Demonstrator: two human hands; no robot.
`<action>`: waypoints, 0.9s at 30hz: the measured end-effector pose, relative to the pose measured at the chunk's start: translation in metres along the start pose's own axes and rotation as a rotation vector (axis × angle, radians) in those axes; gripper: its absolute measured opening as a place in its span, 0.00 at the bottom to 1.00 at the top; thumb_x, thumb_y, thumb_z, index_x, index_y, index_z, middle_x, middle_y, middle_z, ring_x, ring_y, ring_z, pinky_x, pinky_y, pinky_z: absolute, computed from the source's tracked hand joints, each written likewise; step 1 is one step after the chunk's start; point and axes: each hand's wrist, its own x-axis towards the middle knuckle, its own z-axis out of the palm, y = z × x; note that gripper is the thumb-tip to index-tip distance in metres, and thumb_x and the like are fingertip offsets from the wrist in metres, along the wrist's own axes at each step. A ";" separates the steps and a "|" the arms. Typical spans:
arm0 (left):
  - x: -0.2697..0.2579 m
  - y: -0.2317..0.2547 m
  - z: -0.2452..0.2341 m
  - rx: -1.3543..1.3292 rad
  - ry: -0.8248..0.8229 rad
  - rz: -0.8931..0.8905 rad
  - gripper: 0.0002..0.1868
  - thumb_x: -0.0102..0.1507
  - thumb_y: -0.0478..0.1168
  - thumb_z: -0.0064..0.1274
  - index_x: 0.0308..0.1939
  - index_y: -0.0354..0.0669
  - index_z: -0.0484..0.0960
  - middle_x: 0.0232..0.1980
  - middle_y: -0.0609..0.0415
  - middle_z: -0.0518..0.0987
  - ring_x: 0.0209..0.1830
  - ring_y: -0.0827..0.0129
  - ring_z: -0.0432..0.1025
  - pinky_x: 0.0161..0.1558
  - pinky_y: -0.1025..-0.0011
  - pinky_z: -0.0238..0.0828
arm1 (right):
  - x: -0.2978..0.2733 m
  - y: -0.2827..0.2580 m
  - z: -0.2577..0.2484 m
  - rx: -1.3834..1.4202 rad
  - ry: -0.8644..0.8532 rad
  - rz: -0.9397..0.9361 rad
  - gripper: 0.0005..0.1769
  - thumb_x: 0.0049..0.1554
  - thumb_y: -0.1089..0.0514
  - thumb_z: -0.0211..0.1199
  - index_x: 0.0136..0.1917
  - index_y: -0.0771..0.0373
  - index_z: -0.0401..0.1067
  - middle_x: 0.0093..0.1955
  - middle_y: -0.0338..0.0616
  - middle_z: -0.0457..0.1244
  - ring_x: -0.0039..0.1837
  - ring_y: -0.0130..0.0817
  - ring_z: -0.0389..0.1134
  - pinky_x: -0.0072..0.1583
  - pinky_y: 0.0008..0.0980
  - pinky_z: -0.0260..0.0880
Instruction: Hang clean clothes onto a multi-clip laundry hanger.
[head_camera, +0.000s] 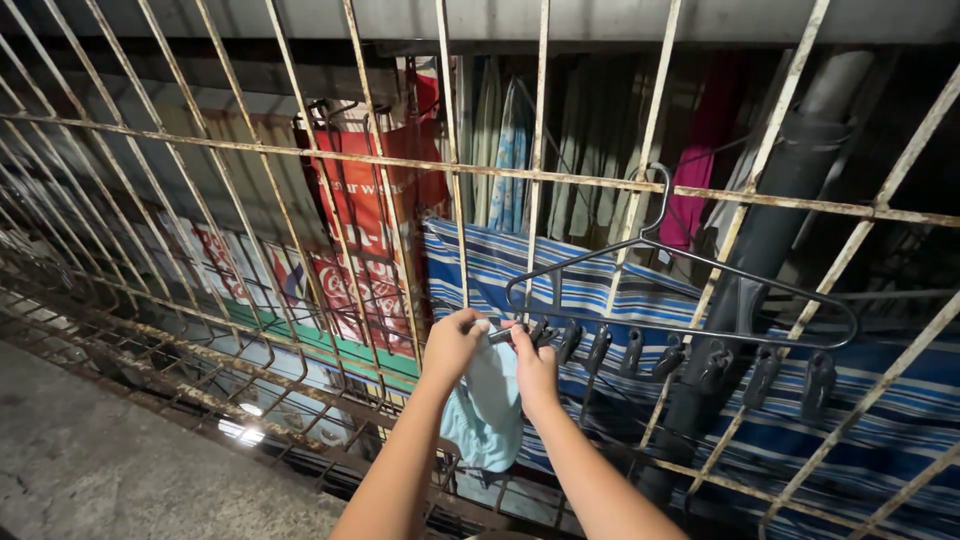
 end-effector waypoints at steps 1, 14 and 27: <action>-0.001 0.008 -0.001 0.000 -0.002 0.001 0.09 0.60 0.42 0.59 0.40 0.42 0.85 0.30 0.47 0.83 0.29 0.61 0.77 0.36 0.66 0.73 | 0.000 -0.003 0.000 0.000 0.002 -0.001 0.16 0.63 0.52 0.60 0.52 0.65 0.82 0.42 0.33 0.68 0.44 0.21 0.64 0.48 0.24 0.64; -0.085 -0.048 0.012 0.614 0.122 0.528 0.19 0.60 0.34 0.49 0.55 0.50 0.75 0.66 0.40 0.67 0.65 0.44 0.64 0.58 0.54 0.65 | 0.013 0.024 -0.026 -0.354 -0.080 -0.188 0.18 0.54 0.55 0.73 0.54 0.64 0.74 0.44 0.36 0.68 0.45 0.24 0.66 0.49 0.27 0.68; -0.156 -0.144 0.049 1.218 -0.306 -0.082 0.18 0.66 0.46 0.47 0.60 0.61 0.80 0.85 0.48 0.38 0.79 0.47 0.45 0.64 0.39 0.52 | 0.010 0.075 -0.087 -0.384 -0.172 -0.130 0.33 0.48 0.65 0.71 0.65 0.66 0.63 0.54 0.45 0.69 0.52 0.35 0.72 0.52 0.35 0.74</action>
